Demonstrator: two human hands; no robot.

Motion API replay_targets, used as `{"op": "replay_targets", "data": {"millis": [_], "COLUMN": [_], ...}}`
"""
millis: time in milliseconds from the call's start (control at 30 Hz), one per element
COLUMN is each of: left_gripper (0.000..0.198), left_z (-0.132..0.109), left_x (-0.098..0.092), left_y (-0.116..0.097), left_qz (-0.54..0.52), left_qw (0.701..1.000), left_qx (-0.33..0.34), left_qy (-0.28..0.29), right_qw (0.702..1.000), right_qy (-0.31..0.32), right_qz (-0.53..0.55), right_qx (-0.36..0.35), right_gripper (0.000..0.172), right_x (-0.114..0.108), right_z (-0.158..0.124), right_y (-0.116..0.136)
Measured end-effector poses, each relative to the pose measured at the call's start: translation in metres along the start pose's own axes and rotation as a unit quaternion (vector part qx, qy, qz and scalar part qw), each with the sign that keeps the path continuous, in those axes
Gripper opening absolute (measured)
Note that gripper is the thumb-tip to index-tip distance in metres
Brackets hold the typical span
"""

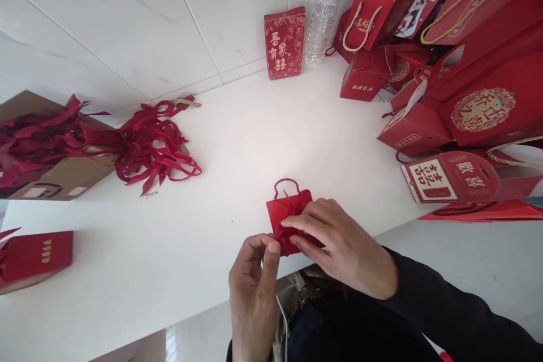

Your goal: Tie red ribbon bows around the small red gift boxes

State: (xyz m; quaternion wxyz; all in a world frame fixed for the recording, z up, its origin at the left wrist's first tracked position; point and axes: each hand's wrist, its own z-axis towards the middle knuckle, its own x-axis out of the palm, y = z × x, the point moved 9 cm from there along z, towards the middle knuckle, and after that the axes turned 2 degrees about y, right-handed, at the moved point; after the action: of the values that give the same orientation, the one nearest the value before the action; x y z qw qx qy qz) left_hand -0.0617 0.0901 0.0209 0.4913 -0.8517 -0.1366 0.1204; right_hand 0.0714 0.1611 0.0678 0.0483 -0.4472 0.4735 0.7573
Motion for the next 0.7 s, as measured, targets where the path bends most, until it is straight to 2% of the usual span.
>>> {"op": "replay_targets", "data": {"millis": [100, 267, 367, 433, 567, 700], "left_gripper": [0.033, 0.025, 0.025, 0.025, 0.032, 0.042], "left_z": [0.001, 0.005, 0.006, 0.006, 0.005, 0.003], "left_x": [0.0, 0.002, 0.003, 0.001, -0.01, -0.011], "left_y": [0.004, 0.007, 0.004, 0.001, 0.0, 0.0], "left_qz": [-0.035, -0.147, -0.177, -0.153, -0.04, 0.053], "left_qw": [0.999, 0.989, 0.984, 0.988, 0.997, 0.997], "left_qx": [0.002, 0.011, 0.021, 0.031, 0.029, 0.019], "left_qy": [-0.01, -0.005, -0.003, -0.015, -0.064, -0.052], "right_qw": [1.0, 1.0, 1.0, 1.0, 0.999, 0.999], "right_qy": [-0.011, 0.001, 0.015, 0.012, -0.003, -0.003], "right_qz": [0.014, 0.014, -0.004, -0.003, 0.014, 0.021], "right_qx": [0.008, 0.002, 0.005, 0.008, 0.029, 0.032], "right_gripper": [0.006, 0.01, 0.013, 0.013, 0.014, 0.015], "right_x": [-0.001, 0.002, 0.003, 0.001, -0.004, -0.005], "right_z": [-0.001, -0.002, -0.003, -0.003, -0.005, -0.007], "right_y": [0.0, 0.002, 0.001, -0.001, -0.007, -0.007]}}
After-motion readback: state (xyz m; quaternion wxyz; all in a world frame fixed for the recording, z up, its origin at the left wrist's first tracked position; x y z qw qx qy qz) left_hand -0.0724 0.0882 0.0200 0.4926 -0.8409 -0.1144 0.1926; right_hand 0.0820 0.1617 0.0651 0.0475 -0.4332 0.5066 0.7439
